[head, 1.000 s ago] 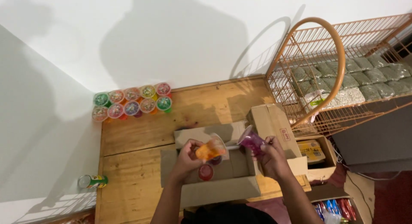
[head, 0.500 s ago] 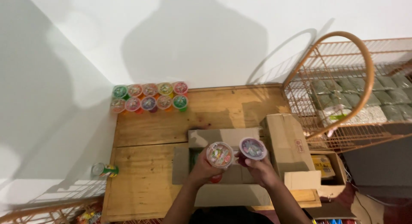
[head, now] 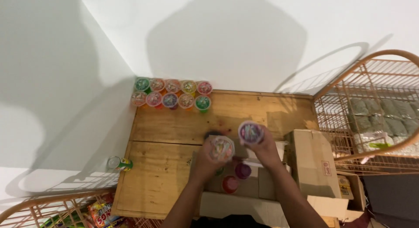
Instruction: Arranging colorful jelly containers on a wooden table and placing them into a cardboard box.
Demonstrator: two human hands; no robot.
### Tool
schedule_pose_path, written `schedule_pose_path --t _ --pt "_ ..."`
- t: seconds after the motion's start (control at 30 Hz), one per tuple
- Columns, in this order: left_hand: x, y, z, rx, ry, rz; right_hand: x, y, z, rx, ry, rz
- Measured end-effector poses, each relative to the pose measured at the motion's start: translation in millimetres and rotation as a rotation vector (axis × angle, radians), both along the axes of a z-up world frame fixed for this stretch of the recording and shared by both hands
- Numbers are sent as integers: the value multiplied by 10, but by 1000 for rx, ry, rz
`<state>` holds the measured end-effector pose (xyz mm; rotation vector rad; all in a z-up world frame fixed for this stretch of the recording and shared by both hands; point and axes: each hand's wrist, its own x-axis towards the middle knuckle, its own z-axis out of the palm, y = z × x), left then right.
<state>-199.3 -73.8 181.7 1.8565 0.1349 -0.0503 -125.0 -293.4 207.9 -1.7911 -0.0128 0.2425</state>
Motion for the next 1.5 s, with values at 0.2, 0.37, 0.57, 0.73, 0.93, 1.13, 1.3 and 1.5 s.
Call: schedule_pose_path --t 0.2,0.37,0.57,0.73,0.93,1.13,1.3,1.5 --pt "551 113 -123 -31 -19 149 862 314 -605 -2 -165 29" --pt "1046 221 -361 -73 12 163 1462 538 -1088 -56 -84 55" --pt "1542 343 -1296 -301 171 139 1972 729 -1716 -62 -62 12" --pt "1627 354 -1638 -826 219 214 2241 954 -1661 -89 -51 19" --pt "1647 372 -1185 -71 89 133 2487 1109 -1522 -208 21 -1" --pt "1642 359 -1201 -63 128 131 2602 1114 -1630 -136 -49 11" --pt "1694 365 -1357 -33 59 133 2631 1144 -1517 -173 -13 22" --pt "1797 316 -1771 -117 -23 128 2606 854 -2108 58 124 29"
